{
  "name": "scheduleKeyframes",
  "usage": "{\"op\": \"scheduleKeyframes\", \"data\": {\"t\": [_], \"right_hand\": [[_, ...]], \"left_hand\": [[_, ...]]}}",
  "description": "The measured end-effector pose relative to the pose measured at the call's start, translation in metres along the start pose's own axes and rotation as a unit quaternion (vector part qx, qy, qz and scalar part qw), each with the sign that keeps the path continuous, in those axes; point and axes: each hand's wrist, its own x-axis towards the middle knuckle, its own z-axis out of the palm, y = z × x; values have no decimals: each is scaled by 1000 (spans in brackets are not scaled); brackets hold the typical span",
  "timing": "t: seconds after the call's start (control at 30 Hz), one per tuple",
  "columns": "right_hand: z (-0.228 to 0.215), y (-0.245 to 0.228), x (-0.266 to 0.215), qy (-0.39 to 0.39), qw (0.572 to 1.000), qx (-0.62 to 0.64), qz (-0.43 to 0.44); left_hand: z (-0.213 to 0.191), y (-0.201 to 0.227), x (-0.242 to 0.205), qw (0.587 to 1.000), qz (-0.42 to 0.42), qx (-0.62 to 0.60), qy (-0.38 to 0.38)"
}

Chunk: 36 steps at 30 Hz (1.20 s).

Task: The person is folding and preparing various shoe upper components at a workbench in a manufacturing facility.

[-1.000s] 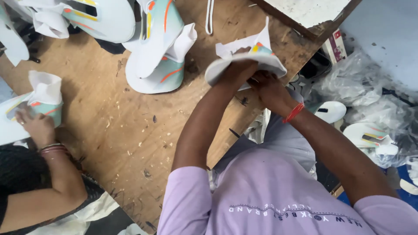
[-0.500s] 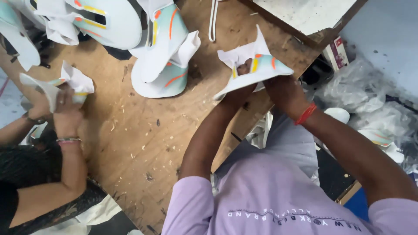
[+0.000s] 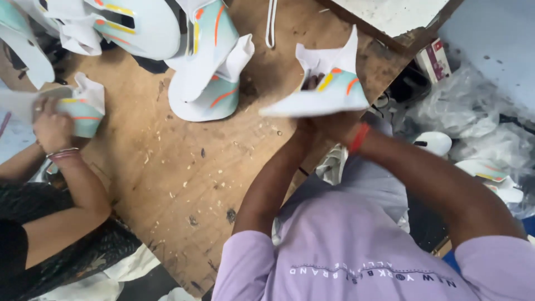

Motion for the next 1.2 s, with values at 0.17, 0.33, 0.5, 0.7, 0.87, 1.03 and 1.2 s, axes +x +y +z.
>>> {"op": "scheduleKeyframes", "data": {"t": [0.17, 0.33, 0.5, 0.7, 0.87, 1.03, 1.2], "right_hand": [[-64, 82, 42, -108, 981, 50, 150], [-79, 88, 42, -159, 984, -51, 61], [-96, 75, 38, -155, 984, 2, 88], [-74, 82, 32, -108, 987, 19, 120], [-99, 46, 58, -143, 970, 70, 183], [-98, 35, 91, -228, 909, 208, 279], [-53, 104, 99, -240, 913, 250, 216]], "left_hand": [[69, -56, -16, 991, -109, 34, -69], [50, -29, 5, 969, -95, 171, -154], [49, -24, -5, 978, -105, 132, -119], [68, -34, -11, 986, -108, 62, -107], [48, -4, 1, 988, -81, 107, -80], [24, 15, 13, 995, -80, 49, -21], [35, 13, 14, 977, -125, 173, -31]]}}
